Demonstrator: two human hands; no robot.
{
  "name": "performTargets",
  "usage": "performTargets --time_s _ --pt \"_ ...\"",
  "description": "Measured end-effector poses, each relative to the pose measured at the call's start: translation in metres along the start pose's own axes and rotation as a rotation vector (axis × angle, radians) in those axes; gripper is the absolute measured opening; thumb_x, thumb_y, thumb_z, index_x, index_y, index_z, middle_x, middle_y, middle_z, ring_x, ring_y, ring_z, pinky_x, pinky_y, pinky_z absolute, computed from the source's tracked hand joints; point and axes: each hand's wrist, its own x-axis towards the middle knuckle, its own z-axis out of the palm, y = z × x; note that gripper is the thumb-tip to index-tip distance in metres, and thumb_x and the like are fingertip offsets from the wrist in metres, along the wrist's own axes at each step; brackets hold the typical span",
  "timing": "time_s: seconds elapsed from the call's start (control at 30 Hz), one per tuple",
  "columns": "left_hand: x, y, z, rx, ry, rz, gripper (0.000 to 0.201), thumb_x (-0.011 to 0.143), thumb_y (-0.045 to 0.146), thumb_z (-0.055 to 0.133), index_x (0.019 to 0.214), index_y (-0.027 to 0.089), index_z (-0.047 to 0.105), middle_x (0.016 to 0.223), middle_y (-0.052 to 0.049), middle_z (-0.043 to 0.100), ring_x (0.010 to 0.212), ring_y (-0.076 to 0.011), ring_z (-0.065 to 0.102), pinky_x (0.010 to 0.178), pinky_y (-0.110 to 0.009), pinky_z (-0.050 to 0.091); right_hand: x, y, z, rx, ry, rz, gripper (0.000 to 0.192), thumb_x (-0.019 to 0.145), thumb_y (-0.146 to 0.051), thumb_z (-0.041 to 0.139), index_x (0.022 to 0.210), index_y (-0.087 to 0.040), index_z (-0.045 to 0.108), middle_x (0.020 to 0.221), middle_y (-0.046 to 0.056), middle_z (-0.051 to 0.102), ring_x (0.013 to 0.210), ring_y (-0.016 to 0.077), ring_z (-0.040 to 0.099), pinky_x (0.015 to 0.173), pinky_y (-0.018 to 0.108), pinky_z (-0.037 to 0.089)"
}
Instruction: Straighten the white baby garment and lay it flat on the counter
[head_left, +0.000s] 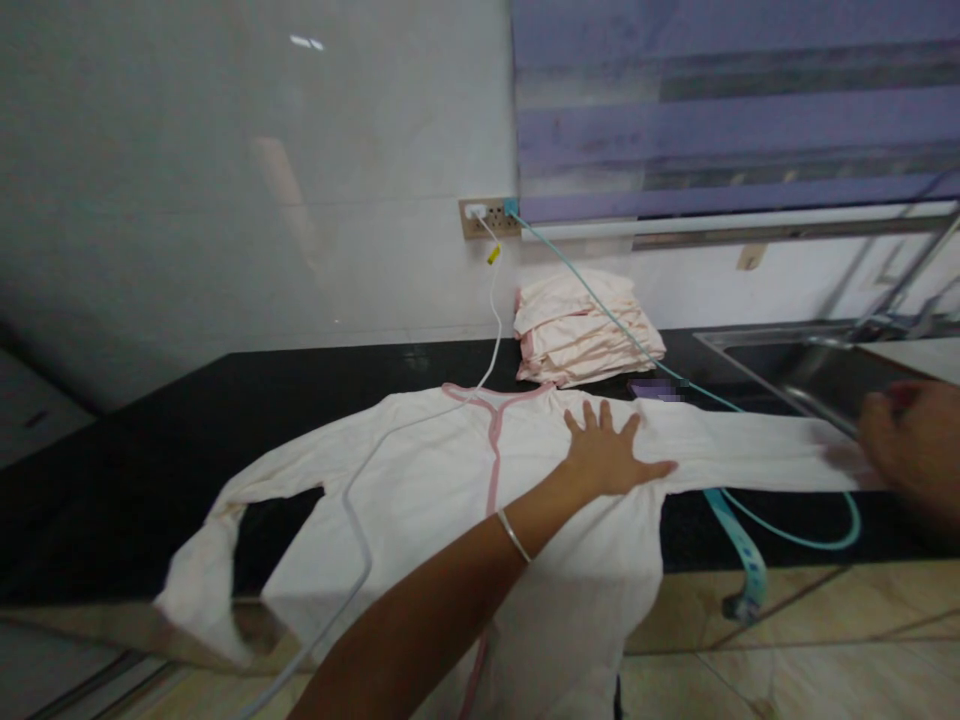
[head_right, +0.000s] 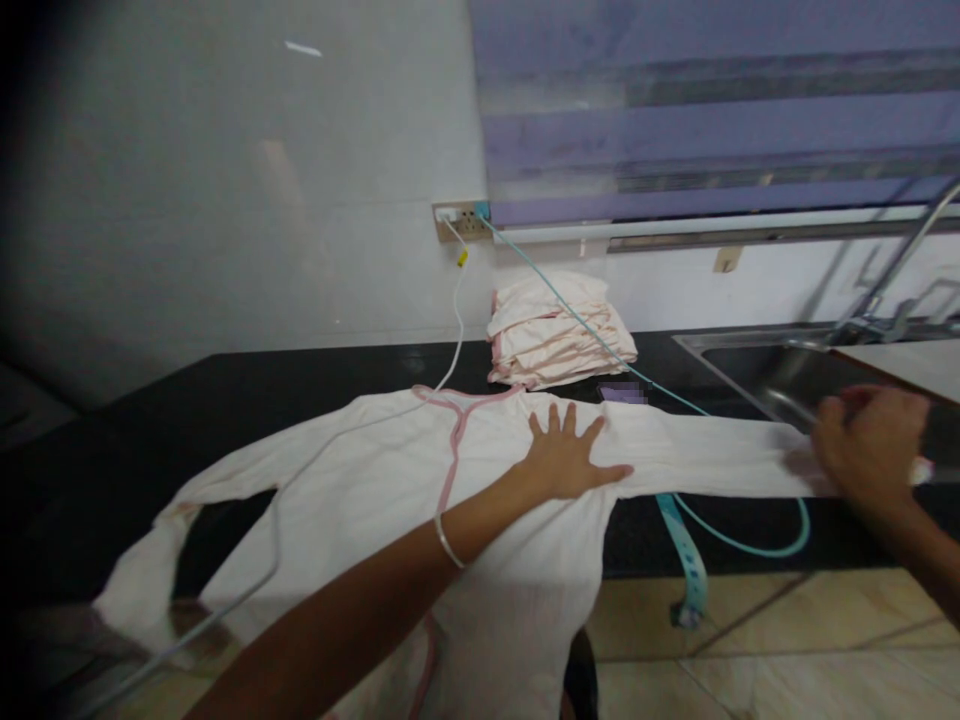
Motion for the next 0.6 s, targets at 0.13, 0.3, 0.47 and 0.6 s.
performTargets --time_s 0.13,0.3,0.47,0.6 --pt "0.001 0.001 -0.004 -0.072 0.082 0.042 0.107 0.086 0.097 0.039 0.167 0.026 0.042 0.175 -0.019 0.038 0.163 -0.0518 0.022 0.126 -0.079 0.015 -0.039 -0.119 0.000 0.410 -0.075 -0.125 0.025 0.089 -0.039 0.054 0.104 -0.020 0.061 0.104 0.020 0.063 0.105 0.0337 0.057 0.098 0.049 0.047" --pt "0.001 -0.020 -0.026 -0.405 0.399 0.104 0.041 0.109 0.039 0.045 0.142 0.022 0.060 0.146 -0.011 0.068 0.139 -0.0233 0.060 0.122 -0.043 0.045 -0.098 -0.244 0.021 0.714 -0.208 -0.120 0.025 0.093 -0.038 0.051 0.109 -0.023 0.059 0.104 0.013 0.066 0.091 0.0283 0.062 0.087 0.045 0.054" --pt "-0.035 -0.094 -0.050 -0.183 0.438 0.061 0.036 0.102 0.022 0.052 0.136 0.017 0.064 0.143 -0.015 0.069 0.138 -0.0260 0.061 0.121 -0.043 0.046 -0.131 -0.269 0.054 0.391 -0.428 -0.321 0.029 0.098 -0.034 0.047 0.114 -0.015 0.063 0.116 0.020 0.071 0.111 0.0303 0.065 0.101 0.043 0.050" --pt "-0.084 -0.172 -0.064 0.148 0.243 -0.140 0.045 0.107 0.034 0.047 0.143 0.012 0.061 0.152 -0.023 0.062 0.143 -0.0348 0.058 0.118 -0.055 0.046 -0.138 -0.263 0.062 0.125 -0.574 -0.454 0.036 0.101 -0.037 0.048 0.121 -0.013 0.067 0.134 0.021 0.068 0.125 0.0314 0.063 0.108 0.042 0.046"
